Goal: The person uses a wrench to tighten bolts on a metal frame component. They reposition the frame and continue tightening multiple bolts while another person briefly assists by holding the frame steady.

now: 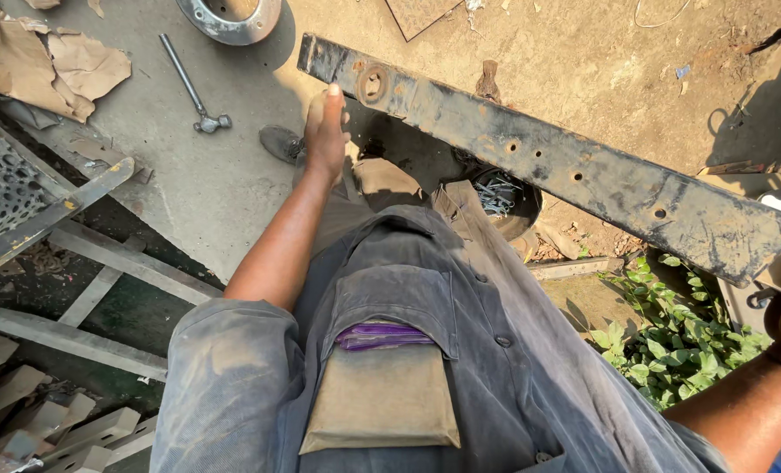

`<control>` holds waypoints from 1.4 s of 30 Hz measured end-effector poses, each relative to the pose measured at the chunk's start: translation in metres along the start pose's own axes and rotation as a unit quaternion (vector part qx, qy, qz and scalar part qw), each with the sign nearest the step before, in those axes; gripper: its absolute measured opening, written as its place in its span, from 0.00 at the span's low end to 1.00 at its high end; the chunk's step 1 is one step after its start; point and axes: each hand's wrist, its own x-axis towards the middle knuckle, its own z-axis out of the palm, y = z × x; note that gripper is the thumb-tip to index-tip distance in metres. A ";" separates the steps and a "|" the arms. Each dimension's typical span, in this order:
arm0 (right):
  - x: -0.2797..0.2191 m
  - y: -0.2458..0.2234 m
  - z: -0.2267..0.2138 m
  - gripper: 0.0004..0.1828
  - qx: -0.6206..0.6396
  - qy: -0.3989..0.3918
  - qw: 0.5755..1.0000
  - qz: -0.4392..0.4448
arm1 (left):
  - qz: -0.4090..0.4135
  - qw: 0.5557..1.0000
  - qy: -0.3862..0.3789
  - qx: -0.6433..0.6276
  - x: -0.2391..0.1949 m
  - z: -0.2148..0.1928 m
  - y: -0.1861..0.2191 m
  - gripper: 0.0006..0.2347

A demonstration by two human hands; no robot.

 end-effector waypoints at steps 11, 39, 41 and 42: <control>-0.044 0.044 -0.002 0.08 -0.018 -0.021 0.999 -0.042 | 0.025 0.994 -0.109 -0.014 -0.011 0.083 -0.006 0.12; 0.164 0.050 0.302 0.06 -0.110 -0.066 0.990 -0.060 | 0.096 0.918 0.149 0.355 -0.130 0.011 0.011 0.22; 0.169 0.049 0.314 0.07 -0.138 -0.049 0.989 0.004 | 0.096 0.916 0.138 0.364 -0.119 0.018 -0.001 0.23; 0.171 0.048 0.319 0.07 -0.148 -0.039 0.987 0.038 | 0.082 0.918 0.124 0.368 -0.115 0.023 -0.006 0.23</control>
